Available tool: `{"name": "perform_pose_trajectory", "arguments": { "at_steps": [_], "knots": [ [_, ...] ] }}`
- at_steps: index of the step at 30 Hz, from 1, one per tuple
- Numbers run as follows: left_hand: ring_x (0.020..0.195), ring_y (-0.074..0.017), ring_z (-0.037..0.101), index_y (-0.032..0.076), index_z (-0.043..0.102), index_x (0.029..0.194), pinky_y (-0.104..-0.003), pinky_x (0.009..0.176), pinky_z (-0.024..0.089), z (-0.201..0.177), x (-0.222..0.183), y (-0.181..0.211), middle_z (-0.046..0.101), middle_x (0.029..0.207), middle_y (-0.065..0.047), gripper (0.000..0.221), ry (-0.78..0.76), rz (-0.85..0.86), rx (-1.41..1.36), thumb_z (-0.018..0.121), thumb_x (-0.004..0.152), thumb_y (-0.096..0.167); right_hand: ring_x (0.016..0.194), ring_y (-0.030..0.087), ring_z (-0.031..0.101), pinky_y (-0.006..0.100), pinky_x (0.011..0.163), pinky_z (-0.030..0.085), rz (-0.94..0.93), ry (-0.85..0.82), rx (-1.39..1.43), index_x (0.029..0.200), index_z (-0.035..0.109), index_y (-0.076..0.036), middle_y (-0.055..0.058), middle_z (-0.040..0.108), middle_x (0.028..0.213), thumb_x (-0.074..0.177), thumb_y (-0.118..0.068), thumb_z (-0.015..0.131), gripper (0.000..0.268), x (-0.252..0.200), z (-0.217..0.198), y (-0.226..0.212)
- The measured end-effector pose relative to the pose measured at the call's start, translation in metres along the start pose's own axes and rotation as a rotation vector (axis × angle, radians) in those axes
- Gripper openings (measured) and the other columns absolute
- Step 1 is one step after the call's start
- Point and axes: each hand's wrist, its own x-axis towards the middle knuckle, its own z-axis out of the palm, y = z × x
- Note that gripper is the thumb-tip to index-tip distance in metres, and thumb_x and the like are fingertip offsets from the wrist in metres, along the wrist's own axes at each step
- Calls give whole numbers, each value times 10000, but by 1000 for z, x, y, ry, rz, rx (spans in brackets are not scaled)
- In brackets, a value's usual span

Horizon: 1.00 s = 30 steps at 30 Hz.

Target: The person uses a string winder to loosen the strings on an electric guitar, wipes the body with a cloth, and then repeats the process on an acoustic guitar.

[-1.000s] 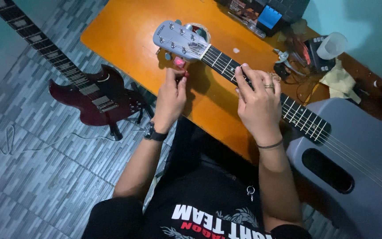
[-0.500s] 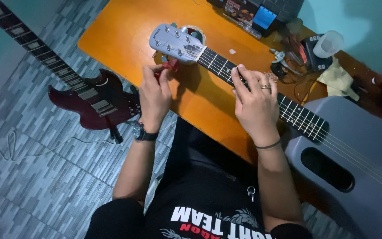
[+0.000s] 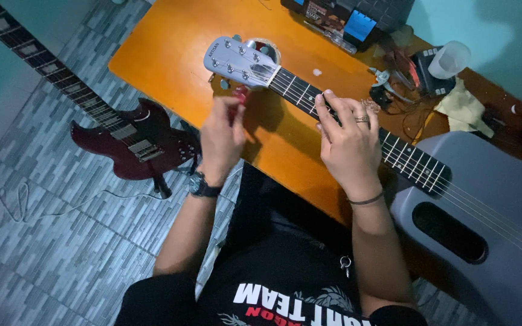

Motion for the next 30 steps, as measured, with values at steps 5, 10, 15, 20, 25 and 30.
{"name": "perform_pose_trajectory", "arguments": {
  "at_steps": [5,10,15,20,25,30],
  "knots": [
    [837,-479,708,62,594,1088,-557,648,557,-1,2,-16,714,951,-196,134,-23,-42,252,568,1043,185,1334,351,517,610,1059,379,-14,8,13,1480,625,-171,133,584,1454,1047,-177,634,433,-4,9,6],
    [828,-439,746,41,577,1099,-481,688,596,-4,10,6,714,989,-189,117,111,-24,-32,516,1077,138,1310,348,539,607,1057,388,1,-5,12,1465,639,-163,135,605,1433,1040,-163,647,425,-3,2,3],
    [810,-464,733,49,607,1059,-516,626,587,12,-9,-13,713,944,-217,80,-51,-51,198,605,1014,114,1335,332,515,577,1062,386,-42,11,-9,1487,616,-162,131,587,1451,1052,-183,625,436,-4,11,10],
    [851,-488,713,47,545,1105,-530,670,579,-9,16,-17,690,993,-199,92,115,-19,59,538,1071,132,1300,353,546,579,1043,401,-30,18,7,1455,649,-149,144,615,1428,1027,-160,659,428,0,2,4],
    [852,-500,706,71,604,1110,-549,658,581,16,-9,-9,704,962,-179,132,12,10,26,634,982,54,1296,336,543,576,1052,402,-13,-18,2,1467,630,-146,154,608,1423,1048,-192,637,422,-1,0,4],
    [870,-474,713,89,523,1119,-541,691,575,-3,8,-22,690,978,-180,104,108,-21,256,573,1038,131,1304,358,545,604,1045,402,-4,17,12,1471,639,-169,135,610,1436,1040,-183,654,431,-3,6,5]
  ]
}}
